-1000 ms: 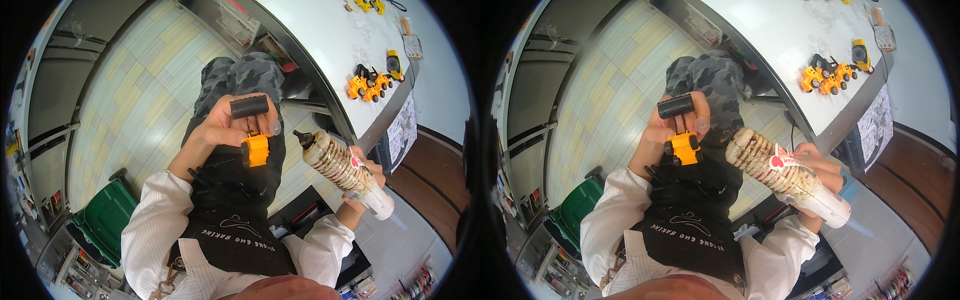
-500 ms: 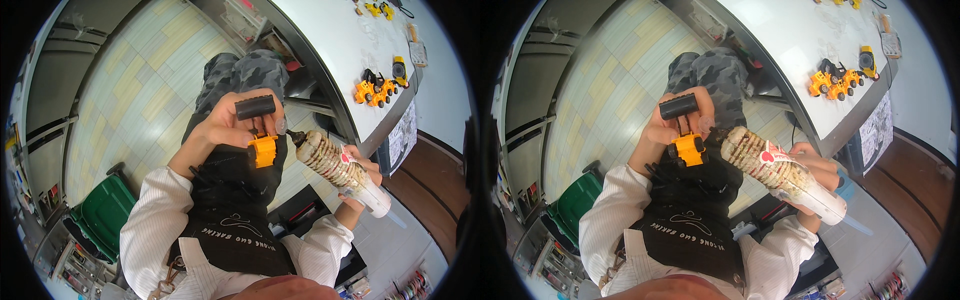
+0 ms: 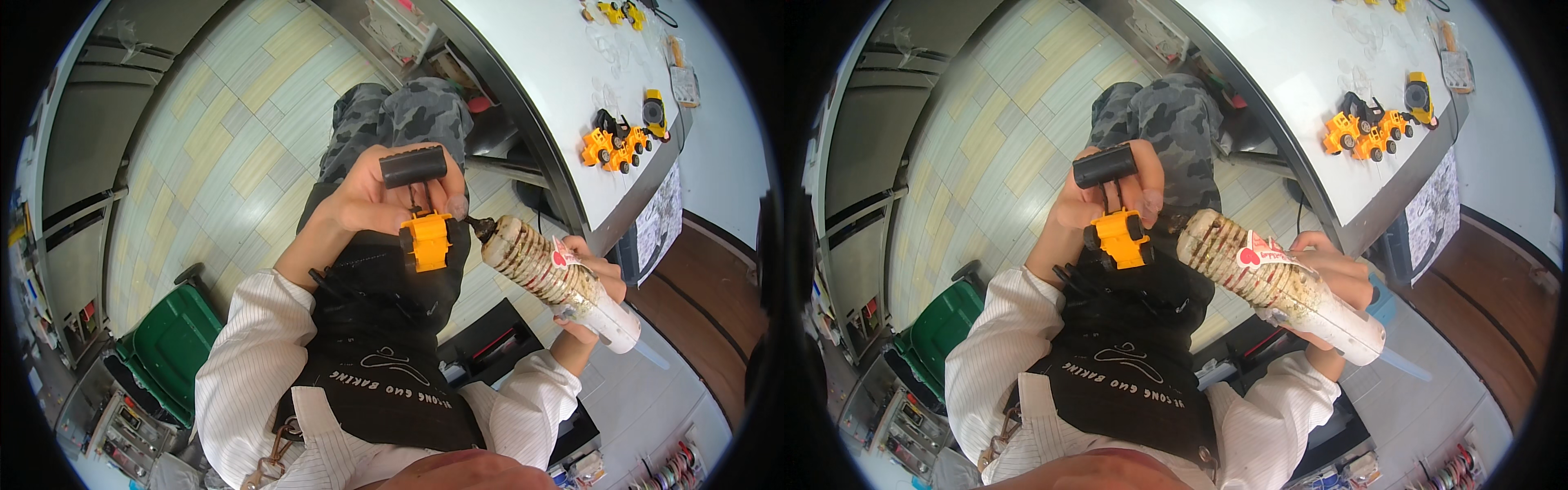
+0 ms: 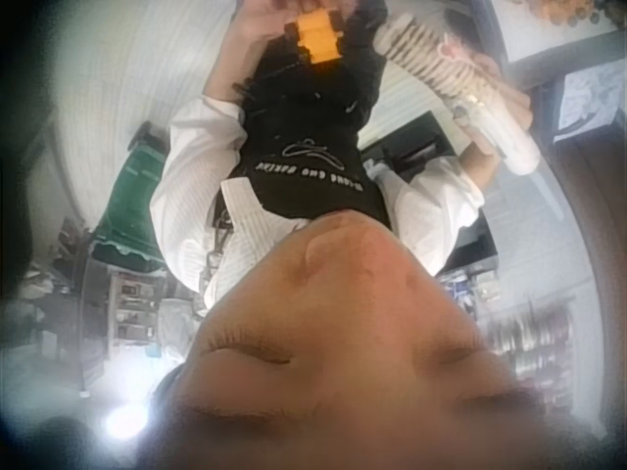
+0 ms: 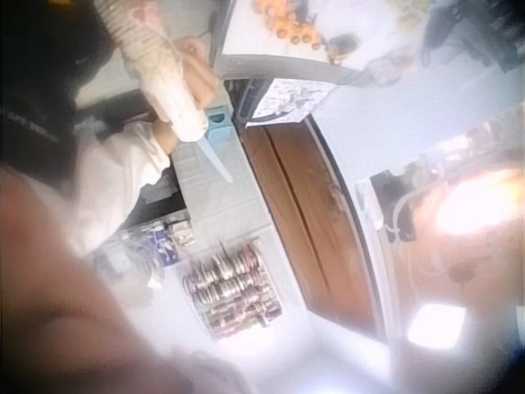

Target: The person assembles small yellow toy vehicles by applying hot glue to wheels and attaching them to the chassis. They handle each toy one at a time, using a glue gun and small tools to secure parts, then place the finished units on the table.

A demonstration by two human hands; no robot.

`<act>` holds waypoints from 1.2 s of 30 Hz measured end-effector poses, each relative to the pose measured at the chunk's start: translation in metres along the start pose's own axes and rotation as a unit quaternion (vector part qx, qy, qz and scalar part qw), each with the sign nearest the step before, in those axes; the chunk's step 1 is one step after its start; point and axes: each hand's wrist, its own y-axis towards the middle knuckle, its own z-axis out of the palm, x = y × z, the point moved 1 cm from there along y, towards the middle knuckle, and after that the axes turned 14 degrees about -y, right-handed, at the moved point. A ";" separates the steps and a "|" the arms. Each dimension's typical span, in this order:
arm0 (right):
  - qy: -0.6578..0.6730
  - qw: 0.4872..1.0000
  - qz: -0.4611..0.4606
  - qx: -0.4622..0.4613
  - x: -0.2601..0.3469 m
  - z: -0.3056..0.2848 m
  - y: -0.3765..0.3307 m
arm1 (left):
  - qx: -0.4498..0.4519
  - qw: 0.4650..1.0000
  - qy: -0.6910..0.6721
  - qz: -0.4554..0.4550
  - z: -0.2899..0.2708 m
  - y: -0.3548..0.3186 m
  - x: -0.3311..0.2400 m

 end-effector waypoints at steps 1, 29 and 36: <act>-0.007 1.000 0.003 0.001 0.001 0.000 -0.001 | 0.007 1.000 0.000 0.003 0.000 0.000 0.001; 0.170 0.768 0.039 -0.616 -0.060 -0.135 -0.171 | -0.011 0.994 0.078 0.075 -0.031 -0.011 -0.001; 0.114 0.768 0.105 -0.622 -0.078 -0.147 -0.190 | -0.032 0.996 0.080 0.032 -0.024 -0.007 -0.002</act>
